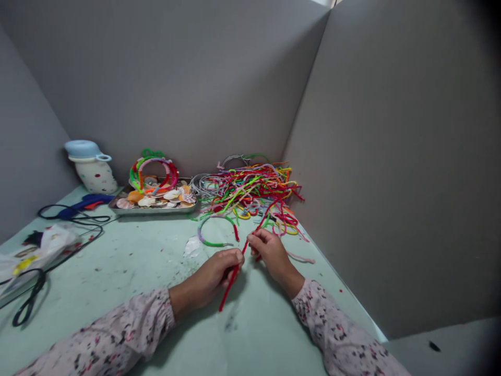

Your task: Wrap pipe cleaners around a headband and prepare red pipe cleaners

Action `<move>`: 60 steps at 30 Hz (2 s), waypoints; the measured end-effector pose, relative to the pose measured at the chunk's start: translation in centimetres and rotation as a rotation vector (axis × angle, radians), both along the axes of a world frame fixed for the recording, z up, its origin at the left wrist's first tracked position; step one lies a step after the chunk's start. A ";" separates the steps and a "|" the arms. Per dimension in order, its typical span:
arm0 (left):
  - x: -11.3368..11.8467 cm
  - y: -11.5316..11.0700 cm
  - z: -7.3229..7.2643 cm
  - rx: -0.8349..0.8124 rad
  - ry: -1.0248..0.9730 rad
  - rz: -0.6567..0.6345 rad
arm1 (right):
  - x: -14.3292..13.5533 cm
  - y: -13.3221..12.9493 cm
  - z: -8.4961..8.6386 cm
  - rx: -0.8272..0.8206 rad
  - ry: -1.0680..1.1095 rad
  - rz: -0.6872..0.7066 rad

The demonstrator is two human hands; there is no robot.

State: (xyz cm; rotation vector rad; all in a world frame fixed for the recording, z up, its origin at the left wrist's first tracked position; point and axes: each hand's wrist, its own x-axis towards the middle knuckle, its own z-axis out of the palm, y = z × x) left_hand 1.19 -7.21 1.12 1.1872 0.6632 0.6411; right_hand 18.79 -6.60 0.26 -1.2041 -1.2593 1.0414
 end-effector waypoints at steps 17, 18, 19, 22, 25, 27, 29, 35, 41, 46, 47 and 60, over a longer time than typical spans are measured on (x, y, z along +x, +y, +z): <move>-0.1 -0.8 1.0 -0.137 -0.087 -0.044 | 1.6 0.6 0.7 -0.101 0.528 0.171; -0.1 -0.7 0.8 -0.156 -0.094 -0.054 | 1.5 0.5 0.8 -0.112 0.521 0.192; 0.0 -0.6 0.7 -0.167 -0.102 -0.052 | 1.4 0.4 0.8 -0.120 0.512 0.207; 0.1 -0.4 0.5 -0.156 -0.108 -0.049 | 0.9 0.0 0.8 -0.139 0.470 0.226; 0.1 -0.2 0.4 -0.145 -0.095 -0.053 | 0.7 0.0 0.8 -0.140 0.458 0.214; 0.1 -0.1 0.3 -0.151 -0.080 -0.043 | 0.7 0.0 0.7 -0.137 0.471 0.208; 0.2 0.0 0.3 -0.144 -0.065 -0.013 | 0.8 0.1 0.6 -0.142 0.486 0.206; 0.2 0.4 0.3 -0.105 -0.016 0.111 | 0.5 0.0 0.4 -0.139 0.450 0.229; 0.2 0.6 0.2 -0.059 0.065 0.148 | 0.3 -0.1 0.1 -0.175 0.362 0.188; 0.2 0.5 0.1 -0.015 0.064 0.155 | -0.2 -0.1 -0.1 -0.196 0.189 0.178; 0.2 0.6 0.0 -0.021 0.064 0.151 | -0.2 -0.1 -0.2 -0.192 0.183 0.178; -0.2 0.2 1.2 -0.300 -0.141 -0.071 | 0.6 -0.4 0.0 -0.158 0.361 0.309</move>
